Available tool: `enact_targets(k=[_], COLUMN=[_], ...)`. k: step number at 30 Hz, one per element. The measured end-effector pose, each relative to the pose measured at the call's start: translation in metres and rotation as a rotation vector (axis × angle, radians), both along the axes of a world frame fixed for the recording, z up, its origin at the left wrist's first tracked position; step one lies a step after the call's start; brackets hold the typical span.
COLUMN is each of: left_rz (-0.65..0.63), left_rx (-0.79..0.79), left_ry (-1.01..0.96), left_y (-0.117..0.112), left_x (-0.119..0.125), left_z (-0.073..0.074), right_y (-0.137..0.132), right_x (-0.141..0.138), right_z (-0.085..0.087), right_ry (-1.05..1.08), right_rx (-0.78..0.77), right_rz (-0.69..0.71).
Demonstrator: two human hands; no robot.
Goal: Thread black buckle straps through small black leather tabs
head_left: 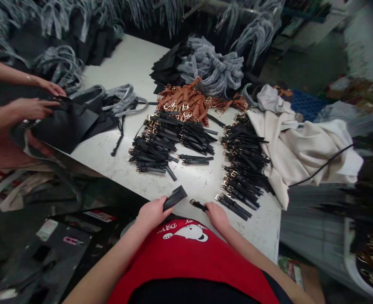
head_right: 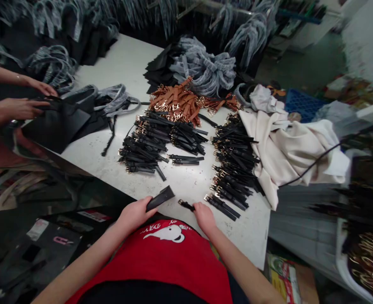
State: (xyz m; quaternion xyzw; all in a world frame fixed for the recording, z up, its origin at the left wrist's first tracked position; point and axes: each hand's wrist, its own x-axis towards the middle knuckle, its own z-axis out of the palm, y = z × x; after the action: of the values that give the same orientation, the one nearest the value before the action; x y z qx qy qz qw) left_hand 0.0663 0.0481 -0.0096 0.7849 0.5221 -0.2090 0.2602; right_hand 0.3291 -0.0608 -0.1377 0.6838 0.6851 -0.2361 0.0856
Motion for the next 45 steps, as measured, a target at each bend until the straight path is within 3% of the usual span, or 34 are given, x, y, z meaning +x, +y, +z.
enact_targets(k=[3, 7, 14, 20, 36, 41, 45], left_rz=[-0.028, -0.062, -0.058, -0.012, -0.029, -0.009, 0.025], left_rx=[0.011, -0.001, -0.022, -0.021, -0.037, -0.043, -0.051], left_ry=[-0.024, -0.059, -0.083, -0.099, -0.064, -0.06, -0.032], left_y=[0.004, 0.009, 0.014, 0.013, 0.005, 0.0, -0.003], left_x=[-0.001, 0.003, 0.005, 0.003, 0.017, 0.018, 0.013], left_z=[-0.005, -0.008, -0.01, -0.01, -0.006, -0.005, -0.007], right_y=[-0.033, -0.044, -0.038, -0.005, 0.061, 0.048, 0.024], right_x=[0.046, 0.086, 0.1, 0.128, 0.144, 0.145, 0.14], right_z=[-0.007, -0.01, -0.017, -0.016, -0.002, -0.001, 0.001], right_ry=[-0.129, -0.26, -0.276, -0.314, -0.341, -0.39, -0.402], right_rx=[0.073, 0.161, 0.145, 0.079, -0.002, 0.042, 0.181], right_rz=[-0.102, -0.215, -0.339, -0.428, -0.572, -0.463, -0.431])
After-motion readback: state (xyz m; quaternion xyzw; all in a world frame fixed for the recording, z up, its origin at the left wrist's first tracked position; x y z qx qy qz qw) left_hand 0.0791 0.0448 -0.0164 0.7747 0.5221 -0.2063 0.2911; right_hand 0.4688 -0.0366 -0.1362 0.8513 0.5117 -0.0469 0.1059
